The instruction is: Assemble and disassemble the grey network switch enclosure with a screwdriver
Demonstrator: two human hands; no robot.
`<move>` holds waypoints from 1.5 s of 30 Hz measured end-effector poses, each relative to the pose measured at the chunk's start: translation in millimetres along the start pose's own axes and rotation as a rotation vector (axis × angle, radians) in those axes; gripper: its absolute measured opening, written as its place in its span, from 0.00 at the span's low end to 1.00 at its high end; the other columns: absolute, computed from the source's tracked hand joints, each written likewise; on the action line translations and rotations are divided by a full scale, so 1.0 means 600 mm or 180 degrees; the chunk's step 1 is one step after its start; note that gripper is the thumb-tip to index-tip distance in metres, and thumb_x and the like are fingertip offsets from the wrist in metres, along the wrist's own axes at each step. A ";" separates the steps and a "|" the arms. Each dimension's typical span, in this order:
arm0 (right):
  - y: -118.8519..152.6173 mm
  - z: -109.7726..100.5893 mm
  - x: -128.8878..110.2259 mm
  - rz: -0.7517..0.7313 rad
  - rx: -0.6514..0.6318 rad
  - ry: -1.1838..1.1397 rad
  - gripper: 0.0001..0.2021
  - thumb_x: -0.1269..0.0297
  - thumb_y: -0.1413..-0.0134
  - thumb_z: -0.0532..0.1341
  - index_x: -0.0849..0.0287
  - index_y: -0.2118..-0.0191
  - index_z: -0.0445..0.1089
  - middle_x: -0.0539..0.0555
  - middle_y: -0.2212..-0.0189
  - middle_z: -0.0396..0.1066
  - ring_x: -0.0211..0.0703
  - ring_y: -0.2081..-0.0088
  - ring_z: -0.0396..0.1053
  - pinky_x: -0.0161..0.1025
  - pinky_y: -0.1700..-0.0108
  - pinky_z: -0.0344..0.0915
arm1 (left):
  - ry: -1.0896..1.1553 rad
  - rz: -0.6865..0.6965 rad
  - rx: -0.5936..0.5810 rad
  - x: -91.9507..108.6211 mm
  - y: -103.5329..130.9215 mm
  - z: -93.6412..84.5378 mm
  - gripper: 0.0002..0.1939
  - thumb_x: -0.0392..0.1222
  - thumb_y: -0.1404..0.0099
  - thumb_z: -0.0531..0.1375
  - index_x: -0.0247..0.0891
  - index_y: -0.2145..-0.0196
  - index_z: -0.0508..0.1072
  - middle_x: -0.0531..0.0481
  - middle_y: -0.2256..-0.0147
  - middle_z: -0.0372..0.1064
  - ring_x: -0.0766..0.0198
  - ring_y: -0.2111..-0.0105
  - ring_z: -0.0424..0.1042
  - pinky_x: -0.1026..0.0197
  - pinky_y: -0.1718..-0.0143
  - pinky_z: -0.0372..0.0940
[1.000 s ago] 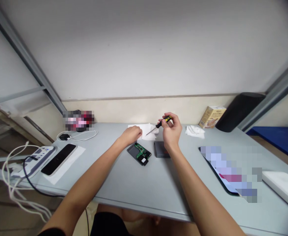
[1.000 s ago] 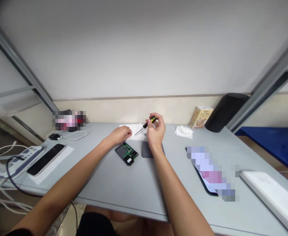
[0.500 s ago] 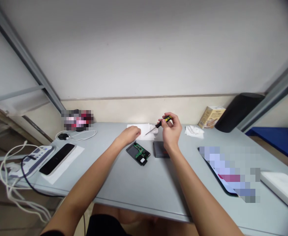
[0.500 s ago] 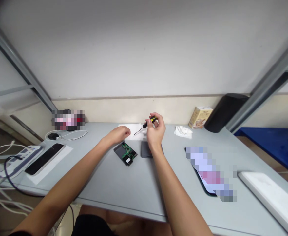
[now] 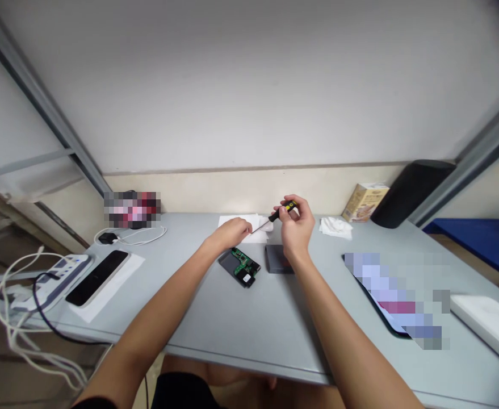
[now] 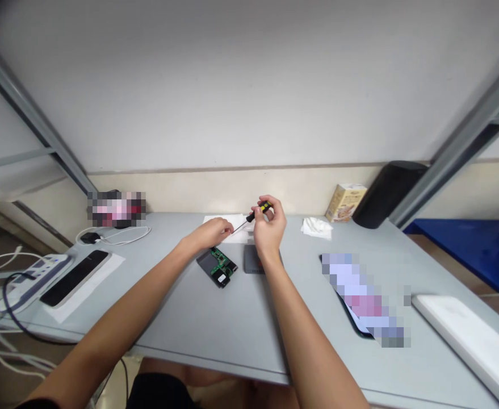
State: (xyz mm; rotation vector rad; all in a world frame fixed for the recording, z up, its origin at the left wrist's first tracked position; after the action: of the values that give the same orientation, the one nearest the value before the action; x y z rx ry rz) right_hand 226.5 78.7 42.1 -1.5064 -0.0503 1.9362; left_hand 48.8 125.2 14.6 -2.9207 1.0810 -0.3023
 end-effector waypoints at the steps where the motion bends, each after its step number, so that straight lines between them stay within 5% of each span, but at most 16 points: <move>1: -0.001 0.000 -0.001 0.0001 0.0013 -0.0008 0.14 0.63 0.49 0.64 0.54 0.55 0.69 0.50 0.61 0.70 0.43 0.60 0.77 0.45 0.56 0.76 | -0.0010 0.0017 -0.0017 0.003 -0.002 0.002 0.14 0.33 0.29 0.57 0.37 0.55 0.83 0.42 0.57 0.81 0.55 0.57 0.79 0.60 0.55 0.68; 10: 0.002 -0.004 -0.020 -0.0102 0.0191 -0.0077 0.12 0.63 0.48 0.63 0.54 0.56 0.68 0.49 0.62 0.68 0.40 0.63 0.76 0.43 0.59 0.77 | 0.0128 -0.0025 -0.0075 0.020 0.018 -0.006 0.16 0.37 0.26 0.56 0.35 0.47 0.80 0.39 0.50 0.79 0.52 0.52 0.78 0.57 0.50 0.69; 16: -0.021 -0.028 -0.050 -0.0179 0.0444 -0.0585 0.09 0.58 0.42 0.62 0.52 0.56 0.66 0.47 0.65 0.65 0.35 0.71 0.69 0.39 0.68 0.75 | 0.0692 -0.0142 0.0273 0.022 0.125 -0.035 0.19 0.47 0.24 0.57 0.42 0.40 0.75 0.42 0.48 0.76 0.52 0.46 0.75 0.54 0.44 0.68; 20: -0.017 -0.011 -0.064 0.0203 -0.0572 -0.0385 0.09 0.58 0.42 0.61 0.52 0.57 0.69 0.47 0.67 0.67 0.36 0.74 0.65 0.35 0.75 0.67 | 0.1059 -0.0244 0.0195 0.026 0.207 -0.026 0.25 0.47 0.26 0.60 0.43 0.34 0.70 0.41 0.45 0.73 0.54 0.49 0.76 0.54 0.47 0.71; 23: 0.032 0.000 -0.085 -0.0330 -0.1227 0.0933 0.09 0.58 0.38 0.61 0.53 0.56 0.73 0.52 0.63 0.73 0.41 0.67 0.70 0.39 0.67 0.68 | 0.1146 -0.0172 0.0389 0.037 0.241 -0.017 0.28 0.46 0.28 0.63 0.45 0.32 0.68 0.41 0.44 0.72 0.53 0.47 0.74 0.52 0.43 0.69; 27: 0.132 0.015 -0.086 -0.0765 -0.2190 0.2781 0.10 0.57 0.34 0.61 0.51 0.52 0.76 0.55 0.54 0.78 0.50 0.56 0.76 0.42 0.59 0.68 | 0.1183 -0.0101 0.0714 0.048 0.254 -0.009 0.25 0.43 0.31 0.66 0.45 0.38 0.70 0.43 0.47 0.72 0.52 0.46 0.72 0.50 0.41 0.67; 32: 0.199 0.018 -0.067 -0.0695 -0.3021 0.3580 0.18 0.52 0.35 0.65 0.52 0.44 0.76 0.59 0.46 0.78 0.55 0.55 0.80 0.44 0.59 0.69 | 0.1271 -0.0234 0.0843 0.047 0.253 -0.005 0.14 0.40 0.33 0.67 0.42 0.51 0.73 0.47 0.53 0.74 0.54 0.52 0.73 0.52 0.47 0.68; 39: 0.201 0.016 -0.061 -0.0789 -0.2999 0.3746 0.16 0.54 0.34 0.64 0.53 0.45 0.76 0.57 0.49 0.80 0.54 0.56 0.81 0.42 0.63 0.71 | 0.1201 -0.0198 0.0924 0.044 0.257 -0.003 0.09 0.43 0.32 0.66 0.41 0.56 0.70 0.48 0.57 0.72 0.56 0.55 0.72 0.54 0.49 0.67; 45: 0.206 -0.029 -0.084 -0.1274 -0.2428 0.3396 0.16 0.55 0.32 0.62 0.50 0.43 0.75 0.57 0.43 0.78 0.54 0.52 0.82 0.44 0.63 0.75 | 0.1096 -0.0307 0.0987 0.040 0.256 0.000 0.12 0.45 0.33 0.67 0.41 0.58 0.70 0.49 0.59 0.71 0.56 0.57 0.72 0.55 0.53 0.68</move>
State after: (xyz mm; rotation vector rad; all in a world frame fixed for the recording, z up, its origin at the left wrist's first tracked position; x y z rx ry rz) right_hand 187.8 -49.5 27.5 -2.5897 -0.6061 0.6169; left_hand -32.4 -7.3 7.0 -2.7016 0.8269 -0.9136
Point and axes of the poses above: each hand's wrist, its own y-axis away from the middle knuckle, its own z-axis out of the palm, x = y × z, the point moved 5 cm from there along -y, towards the middle knuckle
